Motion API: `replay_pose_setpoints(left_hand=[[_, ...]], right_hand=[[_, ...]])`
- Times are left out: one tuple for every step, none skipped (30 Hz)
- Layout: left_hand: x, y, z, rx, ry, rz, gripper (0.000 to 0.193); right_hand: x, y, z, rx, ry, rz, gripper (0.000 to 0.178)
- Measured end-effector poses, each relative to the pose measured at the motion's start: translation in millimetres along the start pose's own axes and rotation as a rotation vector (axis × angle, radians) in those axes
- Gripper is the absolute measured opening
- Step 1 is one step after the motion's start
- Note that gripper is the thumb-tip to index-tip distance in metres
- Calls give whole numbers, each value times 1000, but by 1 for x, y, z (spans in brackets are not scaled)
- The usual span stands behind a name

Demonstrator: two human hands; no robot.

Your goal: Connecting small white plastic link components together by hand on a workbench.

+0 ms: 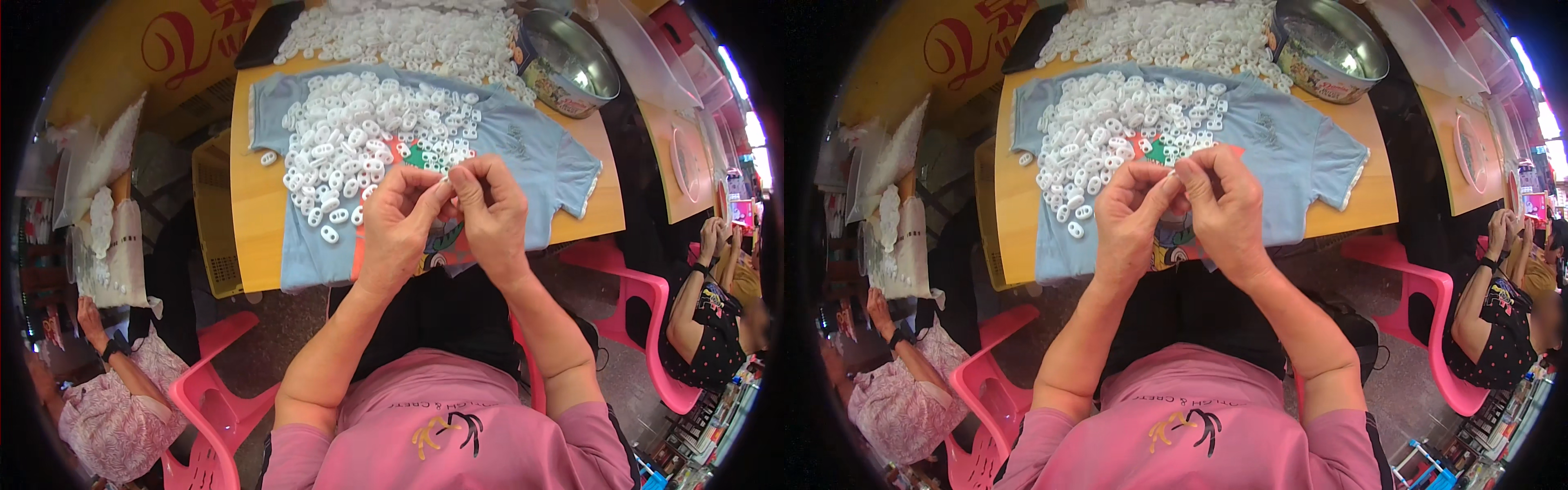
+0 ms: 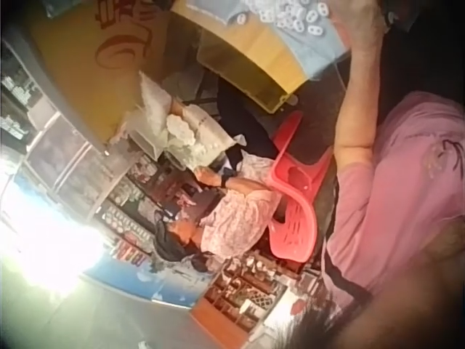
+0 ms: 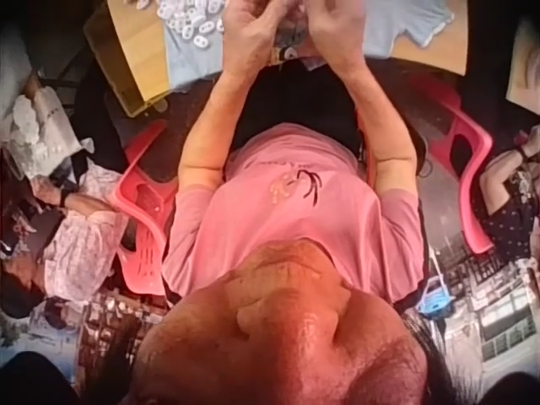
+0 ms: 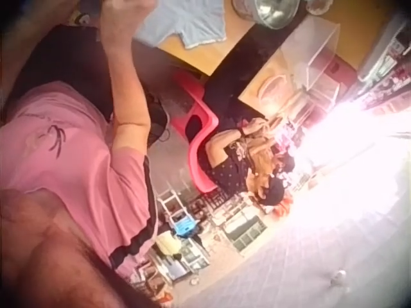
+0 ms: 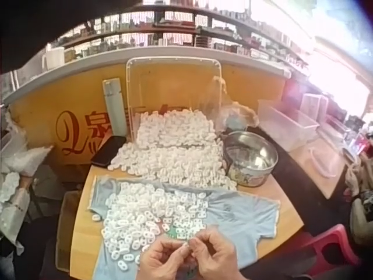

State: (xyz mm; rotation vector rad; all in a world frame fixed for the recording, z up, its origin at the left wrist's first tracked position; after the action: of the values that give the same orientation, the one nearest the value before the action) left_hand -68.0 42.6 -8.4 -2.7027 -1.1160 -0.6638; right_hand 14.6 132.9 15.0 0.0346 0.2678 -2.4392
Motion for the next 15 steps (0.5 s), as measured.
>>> replay_pose_setpoints(left_hand=[[-1,2,-1,9,3,-21,10],[-3,4,-2,17,7,-43,10],[-4,3,-2,37,14,-25,10],[-4,3,-2,43,13,-20,10],[-4,3,-2,45,-6,-23,10],[-4,3,-3,47,-25,-25,10],[-3,2,-3,56,-25,-19,10],[-1,1,-1,37,-13,-8,11],[0,0,1,17,-2,3,11],[0,0,0,27,-3,9,11],[0,0,0,4,18,12,11],[0,-1,2,-21,39,14,11],[-2,-1,2,-30,19,20,11],[-2,-1,1,-23,17,24,11],[-2,0,1,-28,13,29,11]], right_hand=[[2,2,1,-15,-37,-14,12],[4,2,2,-24,-38,-16,12],[5,1,4,-33,-28,-10,12],[6,1,5,-38,-17,-4,12],[6,0,3,-29,3,10,12],[3,-1,3,-36,2,8,12],[2,-3,-1,-2,-6,46,12],[1,-5,-3,32,-13,85,12],[-4,-8,1,22,-13,82,12],[-6,-10,5,6,47,123,11],[-8,-12,9,-10,108,163,10],[-11,-16,11,-20,107,160,10],[-11,-18,25,-228,227,194,10],[-9,-17,37,-436,347,225,11],[-13,-21,39,-443,345,222,11]])
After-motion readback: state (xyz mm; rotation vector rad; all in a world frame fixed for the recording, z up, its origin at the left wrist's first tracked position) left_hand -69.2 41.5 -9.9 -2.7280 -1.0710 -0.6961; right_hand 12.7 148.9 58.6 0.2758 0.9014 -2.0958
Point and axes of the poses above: each hand's wrist, its own y-axis away from the middle knuckle, its own x-axis out of the palm, z = x × y, the point moved 7 cm from there along -y, towards the middle knuckle, and after that the axes turned 3 degrees about -z, right-handed, at the moved point
